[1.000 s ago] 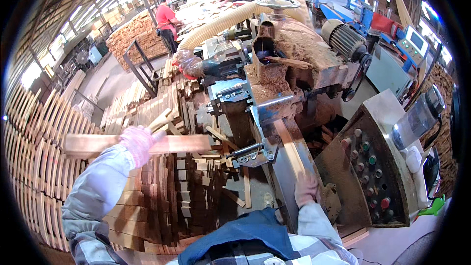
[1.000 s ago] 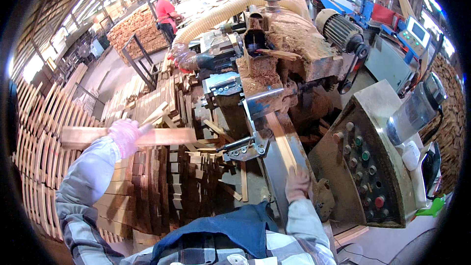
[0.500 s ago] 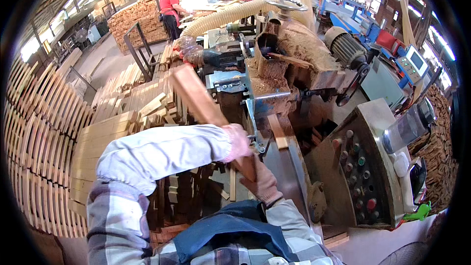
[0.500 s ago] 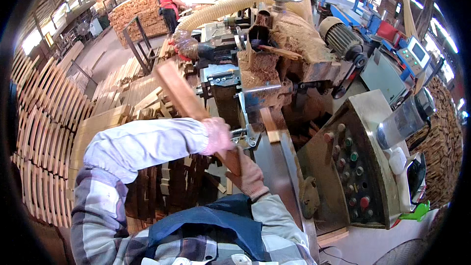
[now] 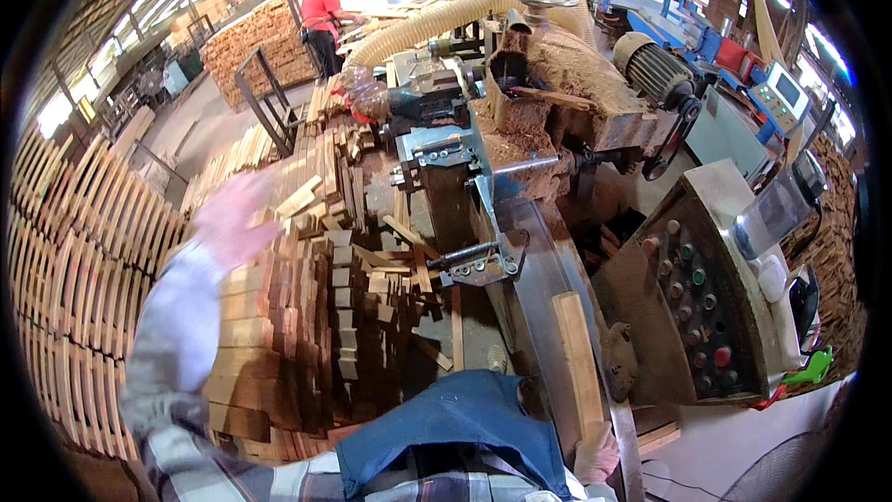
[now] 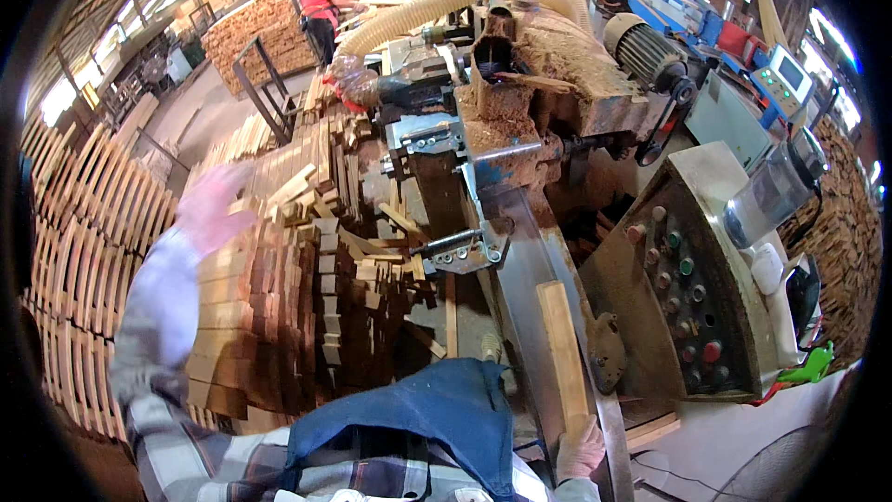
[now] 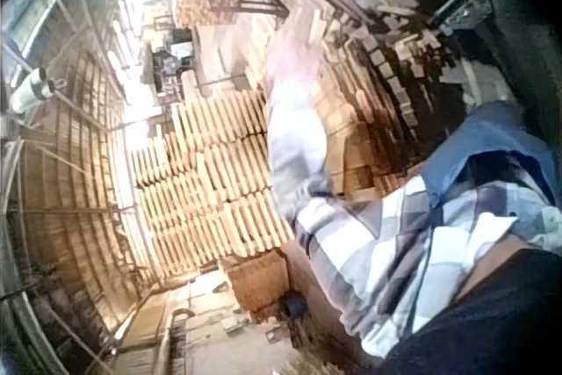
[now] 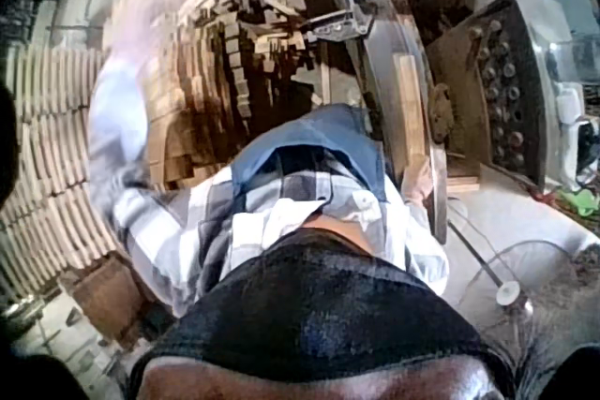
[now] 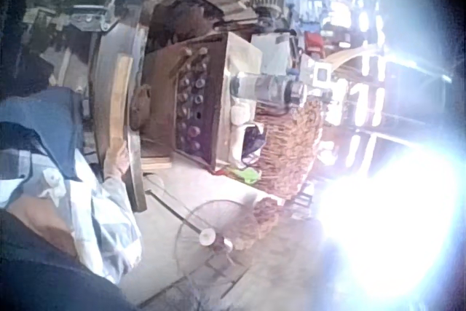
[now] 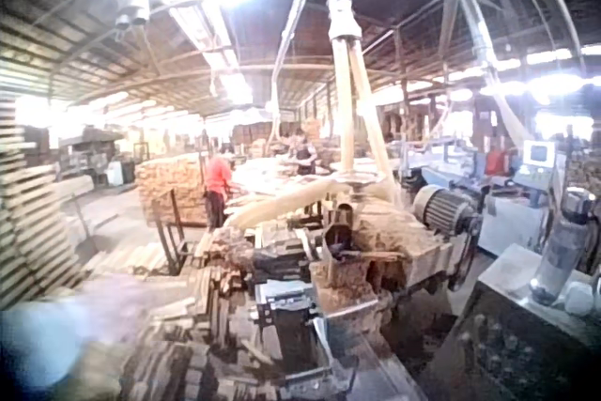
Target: The person feeds wooden planks into a planer machine one at a time, guiding them through the rollers. After each plank is processed, the person stacks the finished pieces on a growing pile to the left. The task is performed continuously in a workshop environment.
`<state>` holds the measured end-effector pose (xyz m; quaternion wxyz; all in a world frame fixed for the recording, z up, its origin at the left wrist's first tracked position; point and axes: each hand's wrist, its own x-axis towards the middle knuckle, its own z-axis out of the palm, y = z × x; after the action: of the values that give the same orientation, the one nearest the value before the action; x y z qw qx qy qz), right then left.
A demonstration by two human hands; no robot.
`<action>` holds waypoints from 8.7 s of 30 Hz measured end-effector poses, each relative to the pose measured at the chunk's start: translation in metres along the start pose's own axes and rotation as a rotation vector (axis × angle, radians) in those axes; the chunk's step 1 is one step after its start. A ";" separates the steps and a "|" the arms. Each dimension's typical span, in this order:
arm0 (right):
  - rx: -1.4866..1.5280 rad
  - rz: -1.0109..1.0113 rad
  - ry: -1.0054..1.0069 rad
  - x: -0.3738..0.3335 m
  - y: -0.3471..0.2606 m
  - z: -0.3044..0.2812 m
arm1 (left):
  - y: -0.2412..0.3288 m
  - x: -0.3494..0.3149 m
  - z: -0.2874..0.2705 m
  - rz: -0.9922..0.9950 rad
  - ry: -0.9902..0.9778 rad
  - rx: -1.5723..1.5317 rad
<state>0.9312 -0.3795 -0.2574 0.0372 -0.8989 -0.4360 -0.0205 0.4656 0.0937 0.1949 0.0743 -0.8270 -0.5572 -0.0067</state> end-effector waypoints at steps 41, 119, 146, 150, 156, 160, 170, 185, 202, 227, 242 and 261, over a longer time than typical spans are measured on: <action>0.088 -0.277 -0.115 0.143 -0.096 0.003 | -0.266 -0.500 0.269 -0.765 0.414 -0.060; 0.021 -0.306 0.014 0.070 -0.007 0.098 | -0.212 -0.388 0.228 -0.559 0.331 0.298; 0.759 -0.643 -0.075 0.236 -0.315 -0.052 | -0.107 -0.125 0.022 0.211 0.328 0.464; 1.035 -0.655 -0.016 0.204 -0.326 -0.083 | -0.053 -0.083 0.022 0.310 0.377 0.615; 1.083 -0.947 -0.094 0.169 -0.362 -0.179 | 0.026 -0.030 0.058 0.423 0.067 0.762; 0.909 -0.895 -0.272 0.143 -0.372 -0.203 | 0.087 -0.012 0.079 0.534 0.001 0.584; 0.855 -0.275 -0.137 0.114 -0.248 -0.124 | 0.125 -0.006 0.068 0.569 0.030 0.499; 0.097 -0.060 -0.010 0.102 -0.073 -0.007 | -0.240 -0.222 0.111 -0.801 -0.239 0.317; 0.174 -0.220 0.111 0.224 -0.161 0.034 | -0.193 -0.292 0.167 -0.909 -0.331 0.390; 0.049 -0.239 -0.128 0.340 -0.200 0.100 | -0.232 -0.295 0.122 -0.449 0.370 0.264; 0.962 -1.101 0.035 0.222 -0.397 -0.182 | -0.016 0.011 0.093 0.418 0.184 0.619; 0.112 0.060 -0.318 0.025 -0.041 -0.046 | 0.022 0.016 0.042 0.077 -0.016 0.223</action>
<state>0.9146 -0.3385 -0.2073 0.0182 -0.9000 -0.4099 0.1472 0.4892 0.1060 0.1521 0.1617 -0.8345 -0.5228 0.0651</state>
